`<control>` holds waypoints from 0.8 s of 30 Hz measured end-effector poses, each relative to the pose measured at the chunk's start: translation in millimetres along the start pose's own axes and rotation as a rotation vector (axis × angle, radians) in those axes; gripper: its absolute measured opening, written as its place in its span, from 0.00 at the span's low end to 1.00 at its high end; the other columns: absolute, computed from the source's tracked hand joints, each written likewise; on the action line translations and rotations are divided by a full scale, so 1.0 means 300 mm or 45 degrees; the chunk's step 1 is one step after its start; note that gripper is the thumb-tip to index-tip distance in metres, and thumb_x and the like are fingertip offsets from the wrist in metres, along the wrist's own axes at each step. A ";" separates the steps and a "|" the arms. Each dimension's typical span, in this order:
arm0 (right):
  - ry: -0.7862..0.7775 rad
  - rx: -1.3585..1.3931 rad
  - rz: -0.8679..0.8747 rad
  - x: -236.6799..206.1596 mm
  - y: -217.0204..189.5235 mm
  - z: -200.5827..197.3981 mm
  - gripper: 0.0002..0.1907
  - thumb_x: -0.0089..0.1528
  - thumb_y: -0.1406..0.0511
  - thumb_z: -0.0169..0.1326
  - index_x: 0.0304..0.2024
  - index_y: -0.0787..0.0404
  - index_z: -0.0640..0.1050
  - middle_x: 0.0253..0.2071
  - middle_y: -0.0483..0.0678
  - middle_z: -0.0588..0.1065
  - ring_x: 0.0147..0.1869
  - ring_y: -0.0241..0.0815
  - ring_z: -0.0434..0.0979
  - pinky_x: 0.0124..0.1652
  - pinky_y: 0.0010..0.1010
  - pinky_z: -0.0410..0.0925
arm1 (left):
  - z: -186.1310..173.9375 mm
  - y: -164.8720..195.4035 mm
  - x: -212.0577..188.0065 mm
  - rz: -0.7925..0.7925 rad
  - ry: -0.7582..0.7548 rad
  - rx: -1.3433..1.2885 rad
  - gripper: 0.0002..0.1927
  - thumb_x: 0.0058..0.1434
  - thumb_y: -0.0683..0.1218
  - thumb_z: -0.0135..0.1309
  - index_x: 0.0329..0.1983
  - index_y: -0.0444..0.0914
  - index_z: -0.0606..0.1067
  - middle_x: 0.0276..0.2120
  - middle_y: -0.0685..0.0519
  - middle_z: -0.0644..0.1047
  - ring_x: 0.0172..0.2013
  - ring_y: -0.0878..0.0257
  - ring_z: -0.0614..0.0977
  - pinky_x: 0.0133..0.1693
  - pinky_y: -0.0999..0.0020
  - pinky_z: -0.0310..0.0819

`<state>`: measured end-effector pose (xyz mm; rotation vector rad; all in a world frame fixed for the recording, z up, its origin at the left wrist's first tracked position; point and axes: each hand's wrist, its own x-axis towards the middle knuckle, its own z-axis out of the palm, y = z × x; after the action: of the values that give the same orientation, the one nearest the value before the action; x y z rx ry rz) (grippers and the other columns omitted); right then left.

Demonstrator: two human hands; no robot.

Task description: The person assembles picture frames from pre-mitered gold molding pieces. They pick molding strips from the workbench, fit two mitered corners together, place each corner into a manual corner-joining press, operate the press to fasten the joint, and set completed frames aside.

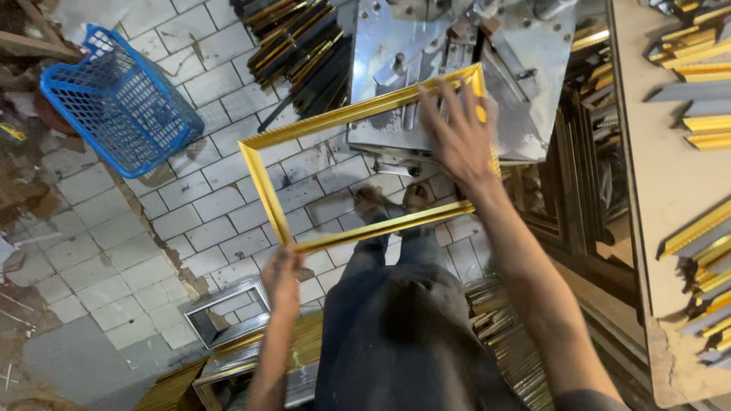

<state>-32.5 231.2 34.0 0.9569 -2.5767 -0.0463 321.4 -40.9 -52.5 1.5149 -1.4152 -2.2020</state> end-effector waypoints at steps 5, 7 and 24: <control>-0.224 0.529 0.222 -0.016 -0.063 -0.006 0.19 0.70 0.51 0.57 0.59 0.52 0.76 0.43 0.51 0.71 0.49 0.52 0.67 0.50 0.47 0.55 | -0.017 0.262 0.158 0.126 0.017 -0.195 0.08 0.69 0.44 0.54 0.46 0.36 0.78 0.31 0.53 0.78 0.29 0.66 0.79 0.34 0.74 0.73; 0.038 0.526 0.289 -0.177 -0.070 -0.055 0.18 0.69 0.55 0.56 0.53 0.60 0.74 0.43 0.53 0.70 0.49 0.54 0.67 0.51 0.49 0.55 | 0.034 0.468 0.171 0.221 -0.037 -0.326 0.09 0.72 0.46 0.57 0.48 0.36 0.75 0.37 0.53 0.77 0.35 0.66 0.78 0.38 0.74 0.71; 0.141 0.869 0.871 -0.633 -0.218 -0.199 0.10 0.65 0.70 0.57 0.28 0.64 0.73 0.30 0.57 0.70 0.37 0.57 0.67 0.41 0.45 0.60 | 1.360 0.334 0.256 1.696 -0.450 1.022 0.10 0.54 0.52 0.70 0.34 0.43 0.84 0.41 0.54 0.69 0.43 0.54 0.70 0.44 0.59 0.69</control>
<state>161.4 307.7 12.7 0.1889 -2.6960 1.0818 -73.7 113.9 -4.2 -0.0661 -2.4769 -1.0608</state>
